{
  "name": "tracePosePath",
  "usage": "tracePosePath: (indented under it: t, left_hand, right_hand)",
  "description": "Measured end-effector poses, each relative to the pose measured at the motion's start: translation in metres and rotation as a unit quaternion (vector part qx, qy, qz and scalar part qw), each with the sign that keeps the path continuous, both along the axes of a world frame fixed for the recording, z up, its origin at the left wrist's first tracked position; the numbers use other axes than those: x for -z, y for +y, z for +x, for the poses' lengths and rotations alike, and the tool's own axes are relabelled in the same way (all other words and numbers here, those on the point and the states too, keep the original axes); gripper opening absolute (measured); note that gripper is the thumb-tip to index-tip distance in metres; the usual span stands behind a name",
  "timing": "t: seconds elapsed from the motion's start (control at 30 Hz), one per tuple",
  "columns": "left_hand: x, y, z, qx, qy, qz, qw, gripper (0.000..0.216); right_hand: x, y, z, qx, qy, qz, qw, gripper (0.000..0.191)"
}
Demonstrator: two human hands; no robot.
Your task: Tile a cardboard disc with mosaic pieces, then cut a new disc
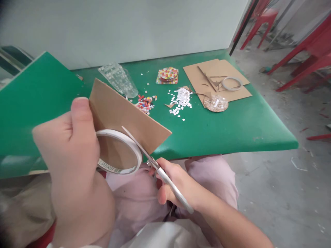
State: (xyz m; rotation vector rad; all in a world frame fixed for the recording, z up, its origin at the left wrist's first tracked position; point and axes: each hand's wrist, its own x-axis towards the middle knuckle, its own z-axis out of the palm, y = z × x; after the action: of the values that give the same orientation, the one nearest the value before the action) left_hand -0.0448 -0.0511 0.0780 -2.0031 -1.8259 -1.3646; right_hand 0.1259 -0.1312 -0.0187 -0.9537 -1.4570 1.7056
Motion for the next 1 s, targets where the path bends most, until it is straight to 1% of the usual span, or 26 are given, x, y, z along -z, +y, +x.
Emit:
tracePosePath:
  t: [0.13, 0.23, 0.37, 0.5, 0.7, 0.8, 0.9, 1.0]
  left_hand:
    - [0.0, 0.001, -0.001, 0.005, 0.002, 0.014, 1.0, 0.048]
    - [-0.002, 0.001, 0.0, 0.011, 0.007, 0.017, 1.0, 0.049]
    - [-0.005, 0.0, 0.0, 0.013, 0.016, 0.013, 1.0, 0.049]
    - [-0.006, 0.0, 0.0, 0.021, 0.022, 0.007, 1.0, 0.048]
    - [-0.009, 0.001, 0.0, 0.034, 0.038, 0.0, 0.999, 0.048]
    - [-0.009, 0.001, 0.0, 0.036, 0.042, -0.001, 0.998, 0.048]
    - [-0.008, 0.001, -0.001, 0.036, 0.046, -0.001, 0.998, 0.049]
    - [-0.007, 0.001, -0.001, 0.034, 0.049, 0.001, 0.998, 0.049]
  right_hand:
    - [-0.002, -0.001, -0.003, 0.048, -0.022, -0.027, 0.998, 0.079]
    - [-0.007, -0.001, -0.004, 0.066, -0.043, -0.035, 0.996, 0.076]
    - [-0.015, 0.0, -0.002, 0.058, -0.07, -0.044, 0.995, 0.069]
    - [-0.015, 0.001, 0.001, 0.059, -0.101, -0.025, 0.993, 0.057]
    - [-0.013, 0.003, 0.005, 0.062, -0.109, -0.005, 0.992, 0.06]
    - [-0.014, 0.002, 0.008, 0.06, -0.127, 0.003, 0.99, 0.056]
    - [-0.014, 0.002, 0.009, 0.045, -0.126, -0.008, 0.991, 0.051]
    - [-0.014, 0.003, 0.012, 0.024, -0.117, -0.01, 0.993, 0.057]
